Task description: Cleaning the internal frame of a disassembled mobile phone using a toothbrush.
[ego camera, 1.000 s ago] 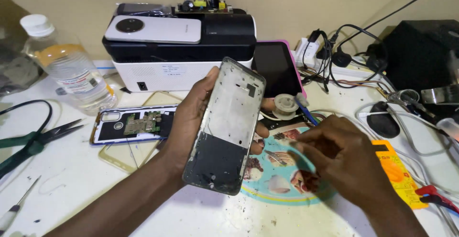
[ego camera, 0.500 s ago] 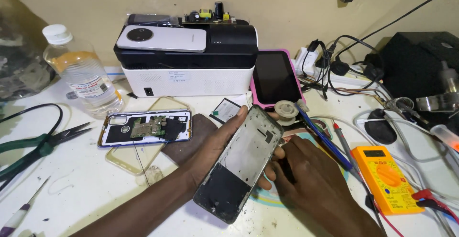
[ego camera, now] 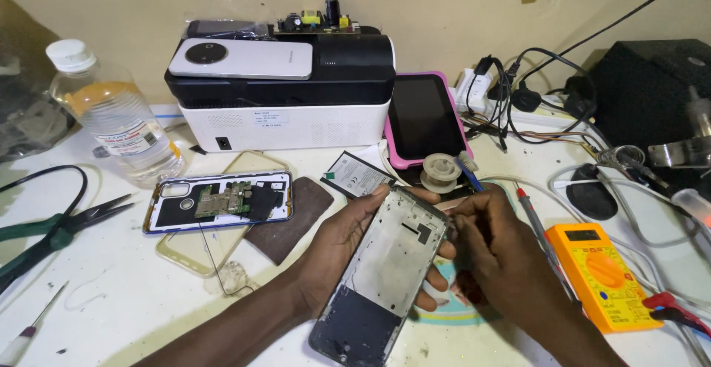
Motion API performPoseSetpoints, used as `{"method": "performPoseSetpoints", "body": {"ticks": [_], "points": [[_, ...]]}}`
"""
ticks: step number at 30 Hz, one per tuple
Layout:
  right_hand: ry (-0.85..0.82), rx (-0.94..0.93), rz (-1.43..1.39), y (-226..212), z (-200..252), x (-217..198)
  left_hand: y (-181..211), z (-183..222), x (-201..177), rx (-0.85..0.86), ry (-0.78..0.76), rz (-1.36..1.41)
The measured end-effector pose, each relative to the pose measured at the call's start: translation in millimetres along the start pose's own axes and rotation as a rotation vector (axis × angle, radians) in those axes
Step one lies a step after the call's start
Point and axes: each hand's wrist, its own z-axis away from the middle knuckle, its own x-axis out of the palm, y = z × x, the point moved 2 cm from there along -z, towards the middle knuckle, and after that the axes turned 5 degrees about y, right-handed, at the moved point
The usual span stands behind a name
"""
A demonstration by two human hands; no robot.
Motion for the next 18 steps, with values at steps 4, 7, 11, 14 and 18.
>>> {"method": "performPoseSetpoints", "body": {"ticks": [4,7,11,14,18], "points": [[0.163,-0.100,-0.225,8,-6,-8,-7,-3,8,0.076,0.016,-0.040],[0.262,-0.005,-0.369,-4,8,-10,-18,-9,7,0.104,0.133,-0.045],[0.437,-0.494,-0.157,-25,36,0,-33,-10,27,0.159,0.341,-0.021],[0.483,-0.792,-0.018,-38,47,9,-35,-10,45,0.199,0.492,0.103],[0.390,-0.779,-0.019,-23,38,19,-33,-7,69,0.184,0.685,0.288]]}}
